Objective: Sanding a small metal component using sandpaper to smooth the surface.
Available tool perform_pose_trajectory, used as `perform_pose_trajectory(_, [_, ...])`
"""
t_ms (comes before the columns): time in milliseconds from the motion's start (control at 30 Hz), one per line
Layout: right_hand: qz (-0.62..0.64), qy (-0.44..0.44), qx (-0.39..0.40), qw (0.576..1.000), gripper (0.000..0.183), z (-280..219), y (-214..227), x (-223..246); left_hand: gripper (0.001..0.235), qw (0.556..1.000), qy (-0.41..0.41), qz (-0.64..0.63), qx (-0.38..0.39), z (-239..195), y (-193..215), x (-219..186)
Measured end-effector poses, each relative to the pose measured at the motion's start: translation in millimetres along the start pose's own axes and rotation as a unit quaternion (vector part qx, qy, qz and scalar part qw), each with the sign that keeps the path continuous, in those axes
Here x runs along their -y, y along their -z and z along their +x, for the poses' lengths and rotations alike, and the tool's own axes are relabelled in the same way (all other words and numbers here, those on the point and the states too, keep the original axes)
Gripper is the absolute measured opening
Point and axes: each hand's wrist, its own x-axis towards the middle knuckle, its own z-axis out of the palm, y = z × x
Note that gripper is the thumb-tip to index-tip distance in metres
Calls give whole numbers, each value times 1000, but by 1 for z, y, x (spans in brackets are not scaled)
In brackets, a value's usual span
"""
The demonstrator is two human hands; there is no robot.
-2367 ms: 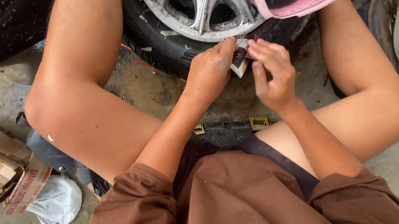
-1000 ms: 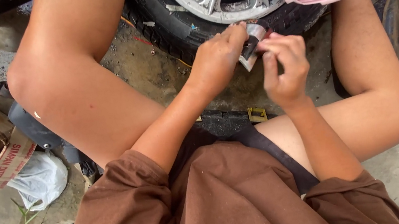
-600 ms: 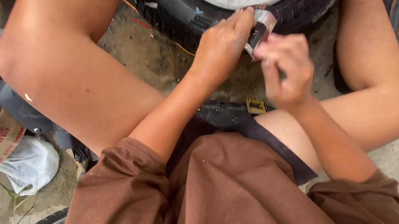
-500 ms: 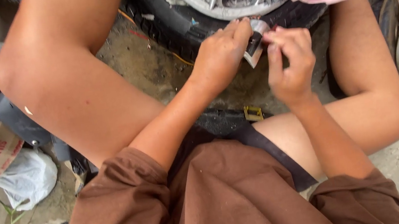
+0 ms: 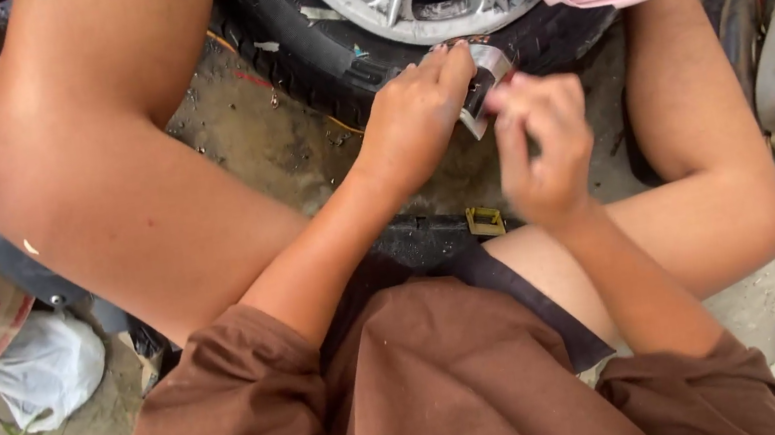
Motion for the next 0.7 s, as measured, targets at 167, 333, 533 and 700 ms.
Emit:
perform_pose_trajectory(167, [4,11,3,1000,11,1,0,-7,33,999,2,-42,16,0,6,-1])
perform_pose_trajectory(333, [55,11,27,998,16,-8,-3,3,37,998,9,-58,21,-3,11,2])
perform_pose_trajectory(533, [38,17,13,999,17,-1,-4,1,34,999,24,-40,26,1,8,3])
perform_pose_trajectory(700, [12,-14,-5,1000,19,6,-2,-12,33,999,14,-37,12,4,5,1])
